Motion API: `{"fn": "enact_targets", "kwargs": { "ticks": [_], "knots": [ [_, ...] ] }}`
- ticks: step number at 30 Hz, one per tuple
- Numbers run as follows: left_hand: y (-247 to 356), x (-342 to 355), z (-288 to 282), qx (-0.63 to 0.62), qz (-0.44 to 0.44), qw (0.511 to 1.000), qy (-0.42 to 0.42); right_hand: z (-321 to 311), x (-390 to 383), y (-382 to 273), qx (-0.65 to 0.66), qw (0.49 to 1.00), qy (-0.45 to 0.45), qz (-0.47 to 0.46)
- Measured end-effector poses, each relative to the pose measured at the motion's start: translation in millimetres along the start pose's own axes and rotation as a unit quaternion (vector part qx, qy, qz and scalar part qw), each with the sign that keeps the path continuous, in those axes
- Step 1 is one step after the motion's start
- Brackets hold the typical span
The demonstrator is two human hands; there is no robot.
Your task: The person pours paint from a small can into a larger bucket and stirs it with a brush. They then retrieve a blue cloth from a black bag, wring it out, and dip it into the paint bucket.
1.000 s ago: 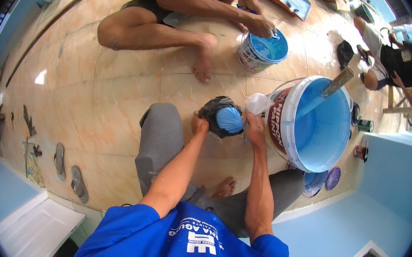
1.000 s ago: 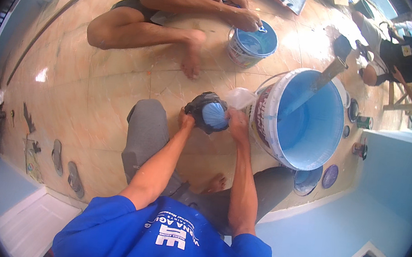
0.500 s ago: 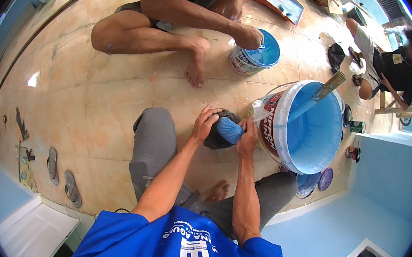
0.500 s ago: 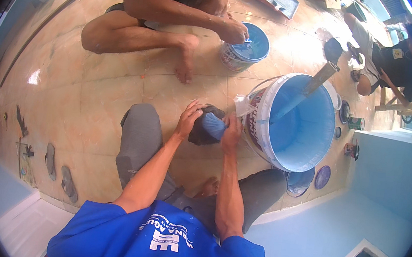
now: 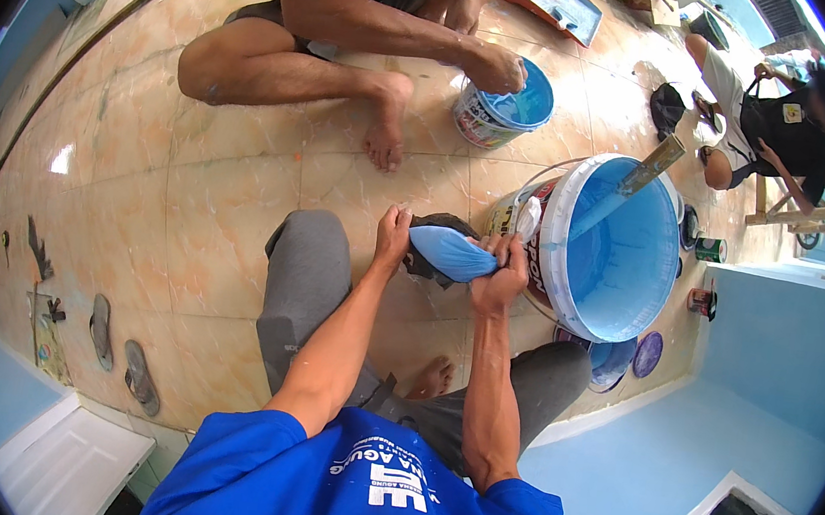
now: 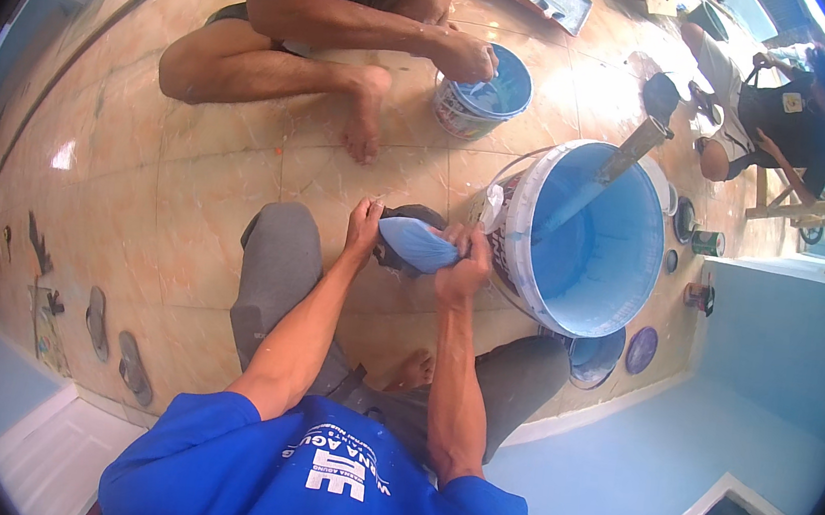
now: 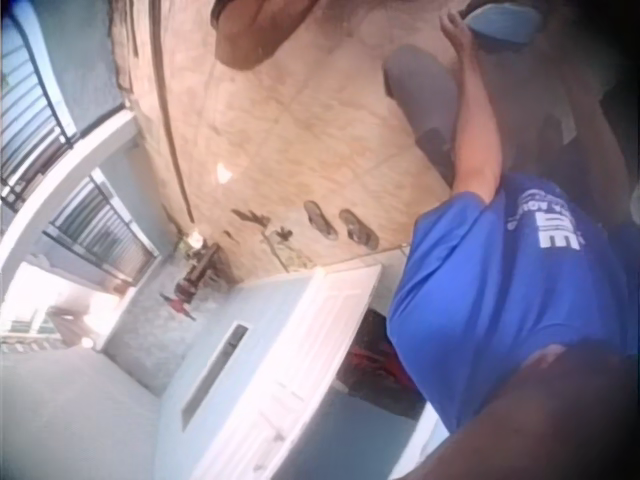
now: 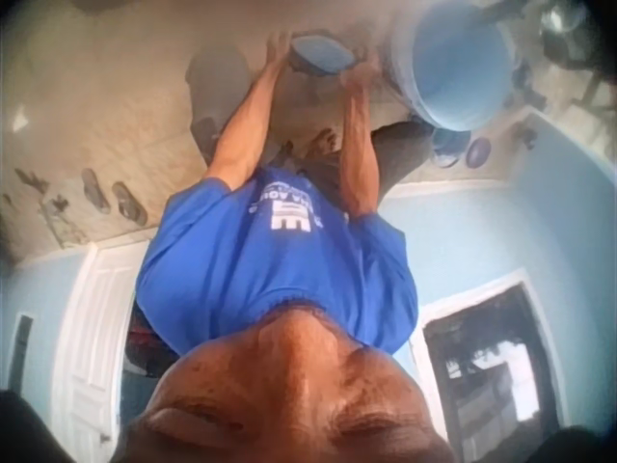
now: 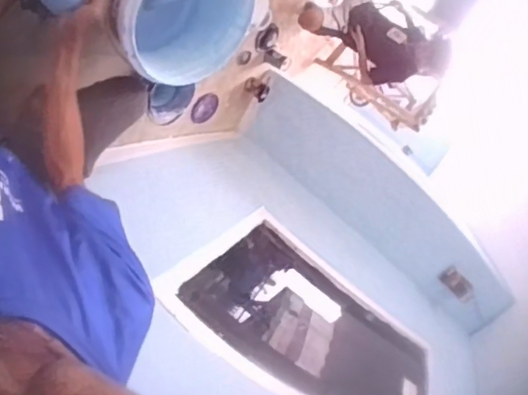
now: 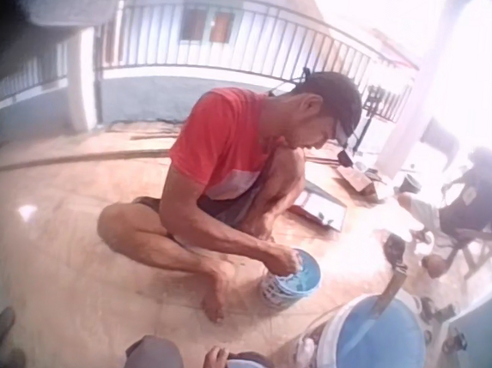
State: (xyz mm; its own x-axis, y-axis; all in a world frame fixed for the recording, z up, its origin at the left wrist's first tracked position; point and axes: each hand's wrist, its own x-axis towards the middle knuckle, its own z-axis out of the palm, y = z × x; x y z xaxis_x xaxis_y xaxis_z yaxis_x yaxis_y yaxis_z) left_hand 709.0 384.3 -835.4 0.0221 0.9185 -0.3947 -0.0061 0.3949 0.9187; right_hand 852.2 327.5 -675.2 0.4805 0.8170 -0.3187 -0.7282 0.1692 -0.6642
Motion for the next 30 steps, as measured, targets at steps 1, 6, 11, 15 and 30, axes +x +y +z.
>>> {"fn": "enact_targets", "kwargs": {
  "ticks": [1,6,11,15,30],
  "knots": [
    [1,-1,1,-0.019,-0.018,1.0,-0.004,-3,1,-1,0.024,1.0,-0.009,0.007],
    [0,-14,3,-0.131,-0.122,0.98,-0.085,-6,12,-4,0.069,0.988,-0.129,0.048],
    [-3,-7,-3,-0.028,-0.097,0.992,-0.076,3,17,-20,0.057,0.962,-0.255,0.085],
    [0,2,-6,0.04,-0.001,0.999,0.017,11,14,-27,0.217,0.915,-0.323,0.111],
    [-22,11,-15,0.176,-0.075,0.895,0.403,59,-25,-81,0.206,0.906,-0.367,0.035]
  ]
}}
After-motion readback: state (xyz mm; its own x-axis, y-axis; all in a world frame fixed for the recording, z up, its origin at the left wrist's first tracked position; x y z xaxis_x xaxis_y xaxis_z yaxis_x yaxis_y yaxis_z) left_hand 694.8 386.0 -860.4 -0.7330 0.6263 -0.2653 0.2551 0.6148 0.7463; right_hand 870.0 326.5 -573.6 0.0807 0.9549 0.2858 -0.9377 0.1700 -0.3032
